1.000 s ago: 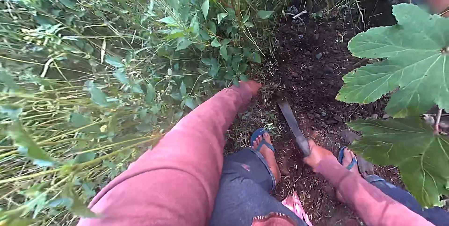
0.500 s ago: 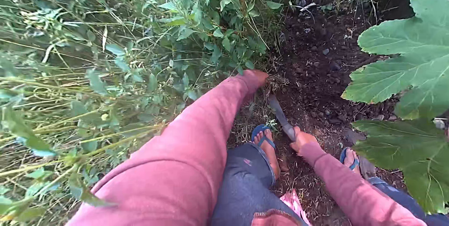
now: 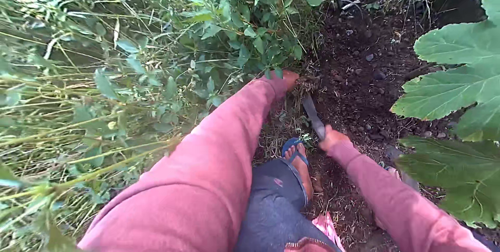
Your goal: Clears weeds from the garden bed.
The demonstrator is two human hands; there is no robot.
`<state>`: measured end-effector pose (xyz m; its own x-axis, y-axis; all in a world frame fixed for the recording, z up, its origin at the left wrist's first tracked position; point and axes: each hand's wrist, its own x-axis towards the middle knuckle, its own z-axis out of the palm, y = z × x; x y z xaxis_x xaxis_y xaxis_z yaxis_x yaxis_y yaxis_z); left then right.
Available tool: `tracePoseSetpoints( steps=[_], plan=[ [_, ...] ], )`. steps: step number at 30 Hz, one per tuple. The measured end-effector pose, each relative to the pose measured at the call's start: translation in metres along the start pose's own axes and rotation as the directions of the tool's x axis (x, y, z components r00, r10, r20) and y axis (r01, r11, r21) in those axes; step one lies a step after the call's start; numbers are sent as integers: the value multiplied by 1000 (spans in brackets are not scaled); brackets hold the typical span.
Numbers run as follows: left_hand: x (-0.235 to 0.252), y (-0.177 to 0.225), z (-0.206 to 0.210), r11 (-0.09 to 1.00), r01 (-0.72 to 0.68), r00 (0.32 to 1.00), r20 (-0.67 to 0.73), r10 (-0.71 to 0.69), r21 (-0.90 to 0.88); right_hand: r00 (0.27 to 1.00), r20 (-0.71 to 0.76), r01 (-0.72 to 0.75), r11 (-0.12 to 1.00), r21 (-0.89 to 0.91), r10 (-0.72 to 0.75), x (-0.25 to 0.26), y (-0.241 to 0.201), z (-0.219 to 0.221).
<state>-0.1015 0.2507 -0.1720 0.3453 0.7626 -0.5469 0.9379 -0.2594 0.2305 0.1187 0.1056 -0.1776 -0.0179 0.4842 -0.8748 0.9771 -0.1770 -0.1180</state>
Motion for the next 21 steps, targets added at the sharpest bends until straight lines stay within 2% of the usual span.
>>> tracePoseSetpoints(
  steps=[2,4,6,7,10,12,14,18,20,21],
  plan=[
    [13,-22,-5,996,83,992,97,-82,-15,999,-37,27,1000,16,-27,7,-23,-4],
    [7,-36,3,983,182,977,123,-176,-34,999,-46,30,999,33,-28,-4,-14,8],
    [3,-54,22,972,233,972,24,-232,-22,1000,-7,20,1000,-1,-20,-23,17,18],
    [-2,-62,32,974,219,976,-8,-219,51,999,52,1,998,-63,2,-34,37,25],
    [-41,-56,26,957,243,964,66,-256,160,988,137,-40,982,-183,66,-63,94,48],
    [-62,-45,6,932,294,924,188,-334,213,981,161,-79,979,-185,110,-81,120,52],
    [-67,-45,2,923,296,914,208,-348,245,980,153,-98,981,-168,125,-93,131,49],
    [-44,-47,15,955,237,957,128,-261,176,988,121,-84,993,-87,95,-71,97,17],
    [-33,-21,20,968,227,973,24,-231,108,995,76,-67,998,5,67,-30,65,3],
    [-31,4,12,969,228,972,32,-232,97,997,53,-62,997,54,59,-9,52,1]
  ],
)
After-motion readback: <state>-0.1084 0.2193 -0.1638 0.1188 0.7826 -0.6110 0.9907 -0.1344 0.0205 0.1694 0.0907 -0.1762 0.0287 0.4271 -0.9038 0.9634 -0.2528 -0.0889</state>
